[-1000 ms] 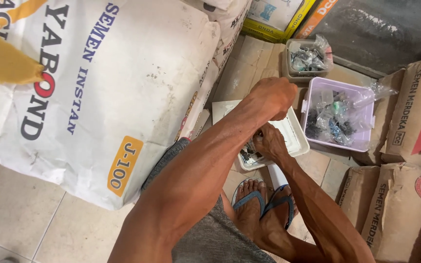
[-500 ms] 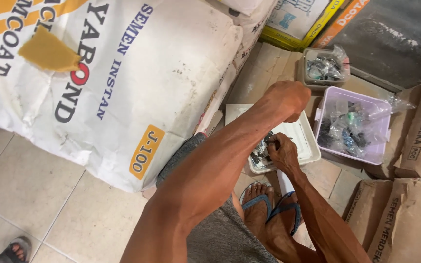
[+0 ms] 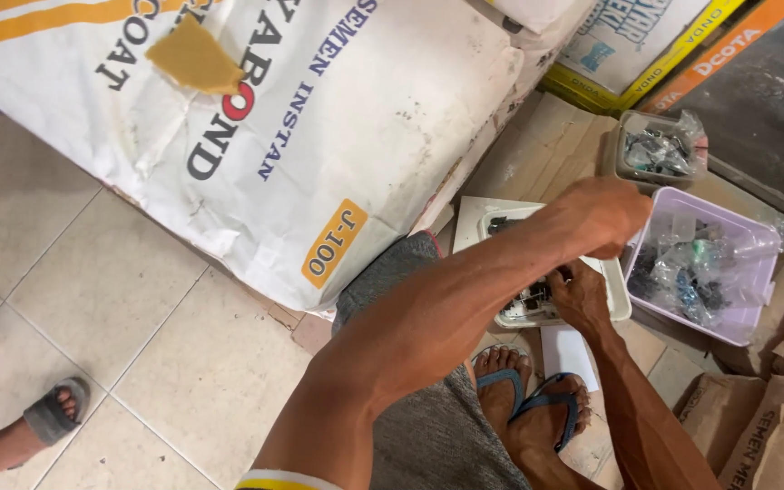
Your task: Assembling small black components into a white plastic tray while sitting on the floor in a storage area.
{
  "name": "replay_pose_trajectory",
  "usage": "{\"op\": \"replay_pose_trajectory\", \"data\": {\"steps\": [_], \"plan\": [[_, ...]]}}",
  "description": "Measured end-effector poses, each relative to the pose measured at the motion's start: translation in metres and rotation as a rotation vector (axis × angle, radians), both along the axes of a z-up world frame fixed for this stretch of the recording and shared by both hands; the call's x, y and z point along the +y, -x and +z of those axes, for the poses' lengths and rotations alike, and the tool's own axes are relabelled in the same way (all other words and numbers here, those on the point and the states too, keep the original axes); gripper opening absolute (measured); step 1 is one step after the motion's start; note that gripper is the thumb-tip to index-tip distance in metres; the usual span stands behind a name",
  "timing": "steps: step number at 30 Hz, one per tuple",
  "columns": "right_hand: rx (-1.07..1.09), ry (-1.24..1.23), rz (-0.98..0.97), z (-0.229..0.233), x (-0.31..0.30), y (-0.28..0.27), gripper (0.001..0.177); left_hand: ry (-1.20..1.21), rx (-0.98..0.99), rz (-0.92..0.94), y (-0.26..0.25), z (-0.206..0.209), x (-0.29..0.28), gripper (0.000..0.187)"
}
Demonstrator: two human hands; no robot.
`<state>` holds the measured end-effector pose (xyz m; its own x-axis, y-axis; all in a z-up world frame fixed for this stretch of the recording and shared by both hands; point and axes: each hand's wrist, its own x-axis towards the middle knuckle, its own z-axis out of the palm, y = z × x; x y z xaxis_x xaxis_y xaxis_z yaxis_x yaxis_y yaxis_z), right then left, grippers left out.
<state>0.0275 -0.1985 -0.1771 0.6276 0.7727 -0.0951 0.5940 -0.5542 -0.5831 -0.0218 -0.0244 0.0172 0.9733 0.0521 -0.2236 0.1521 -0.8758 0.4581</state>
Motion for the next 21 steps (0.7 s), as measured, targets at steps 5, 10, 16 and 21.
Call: {"op": "replay_pose_trajectory", "data": {"steps": [5, 10, 16, 21], "plan": [[-0.024, 0.016, 0.009, 0.04, 0.004, -0.005, 0.024, 0.288, -0.452, -0.037, -0.04, -0.065, -0.019, 0.027], [0.017, -0.054, 0.018, 0.08, 0.009, 0.001, 0.021, 0.444, -0.233, 0.064, -0.093, -0.124, -0.051, 0.014], [0.05, -0.177, -0.045, 0.106, 0.014, -0.01, 0.016, 0.193, -0.377, -0.155, -0.039, -0.037, -0.013, 0.012], [0.754, -0.692, -0.383, 0.095, 0.007, -0.028, 0.027, 0.182, -0.359, 0.026, -0.021, -0.053, 0.034, 0.021]]}}
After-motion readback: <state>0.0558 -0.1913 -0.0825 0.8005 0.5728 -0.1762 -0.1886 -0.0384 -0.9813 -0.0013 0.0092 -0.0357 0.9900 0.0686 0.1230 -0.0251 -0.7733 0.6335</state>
